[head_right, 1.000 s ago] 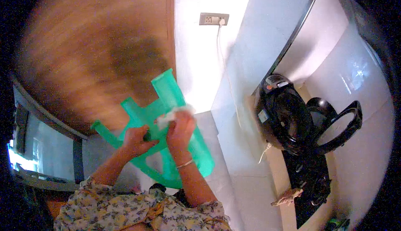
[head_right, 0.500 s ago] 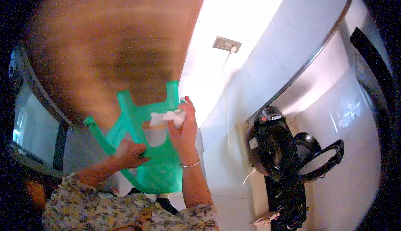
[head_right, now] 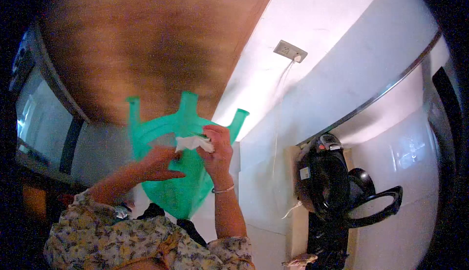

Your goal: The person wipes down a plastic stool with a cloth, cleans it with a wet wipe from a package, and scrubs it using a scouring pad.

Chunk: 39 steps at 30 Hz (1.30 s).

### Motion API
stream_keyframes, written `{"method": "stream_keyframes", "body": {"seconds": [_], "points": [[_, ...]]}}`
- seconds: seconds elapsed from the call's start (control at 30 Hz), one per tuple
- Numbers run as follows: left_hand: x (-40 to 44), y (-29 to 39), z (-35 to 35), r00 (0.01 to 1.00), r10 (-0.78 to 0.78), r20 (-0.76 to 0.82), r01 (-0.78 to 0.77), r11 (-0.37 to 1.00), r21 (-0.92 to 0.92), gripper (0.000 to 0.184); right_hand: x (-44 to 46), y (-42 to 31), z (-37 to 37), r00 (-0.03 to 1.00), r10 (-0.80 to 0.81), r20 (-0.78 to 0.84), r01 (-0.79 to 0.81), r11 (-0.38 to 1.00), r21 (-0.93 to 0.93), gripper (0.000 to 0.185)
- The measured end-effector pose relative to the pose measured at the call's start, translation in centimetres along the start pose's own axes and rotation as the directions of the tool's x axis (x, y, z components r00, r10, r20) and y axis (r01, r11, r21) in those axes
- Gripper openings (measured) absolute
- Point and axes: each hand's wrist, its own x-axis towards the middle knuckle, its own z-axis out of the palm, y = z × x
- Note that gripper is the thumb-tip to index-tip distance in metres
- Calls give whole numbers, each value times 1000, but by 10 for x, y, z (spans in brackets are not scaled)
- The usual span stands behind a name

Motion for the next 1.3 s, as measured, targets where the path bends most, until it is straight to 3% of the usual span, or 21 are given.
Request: {"method": "stream_keyframes", "body": {"seconds": [0.07,0.1,0.17,0.27,0.37,0.4,0.47,0.53,0.6,0.67,0.7,0.73,0.77,0.83,0.87,1.07,1.13,1.17,1.23,1.27,1.3], "points": [[17,8,23,937,-321,-137,302,943,-139,71,-6,-3,11,1000,6,-17,-6,1000,-9,30],[22,9,33,935,-327,-137,309,941,-141,71,-9,-7,14,998,43,-48,-45,999,-26,29],[30,14,47,871,-316,-376,252,945,-211,78,-9,-10,13,993,89,-77,-93,995,-48,28],[29,19,48,828,-258,-498,177,963,-204,74,-11,-11,-8,999,46,-26,-47,999,-18,27],[34,24,46,848,-221,-482,127,967,-219,68,-18,-5,-25,979,205,5,-199,942,270,37],[34,24,46,851,-216,-479,122,968,-220,68,-25,1,-26,979,206,1,-199,944,265,37],[28,23,48,868,-198,-455,74,958,-276,65,-39,11,-27,926,370,-76,-254,759,599,37],[17,27,50,888,-185,-421,80,964,-254,64,-44,21,-32,882,459,-106,-269,676,686,28],[15,24,52,906,-171,-386,87,970,-226,64,-31,8,-32,784,613,-99,-397,618,679,19],[14,18,60,908,-161,-387,42,954,-298,62,-9,-6,-32,802,586,-116,-375,646,665,17],[16,18,61,915,-148,-375,35,955,-294,62,6,-10,-34,938,346,26,-326,854,405,17],[18,18,61,902,-113,-416,-9,959,-282,61,14,-16,-37,962,132,241,-168,977,134,18],[19,19,62,886,-79,-457,-53,962,-269,61,16,-27,-37,964,143,223,-174,976,128,18],[24,16,59,851,11,-525,-147,965,-218,59,23,-47,-29,861,171,479,-147,985,-87,19],[24,13,58,799,84,-596,-224,960,-165,58,23,-53,-26,864,178,470,-154,984,-89,19],[23,29,30,727,202,-656,-274,962,-6,51,-3,-50,-32,977,26,212,9,986,-164,12],[21,27,25,773,218,-596,-269,963,4,51,-18,-34,-34,993,-117,14,118,993,-26,18],[19,26,24,814,236,-530,-268,963,17,51,-27,-23,-35,993,-117,16,118,993,-18,18],[19,20,24,791,253,-557,-281,959,35,52,-41,-7,-35,998,65,-17,-64,996,66,26],[20,17,22,765,274,-583,-303,952,50,52,-41,-7,-34,998,63,-26,-61,996,69,26],[19,16,19,764,280,-581,-305,951,57,52,-40,-7,-36,936,327,-131,-307,939,157,27]]}}
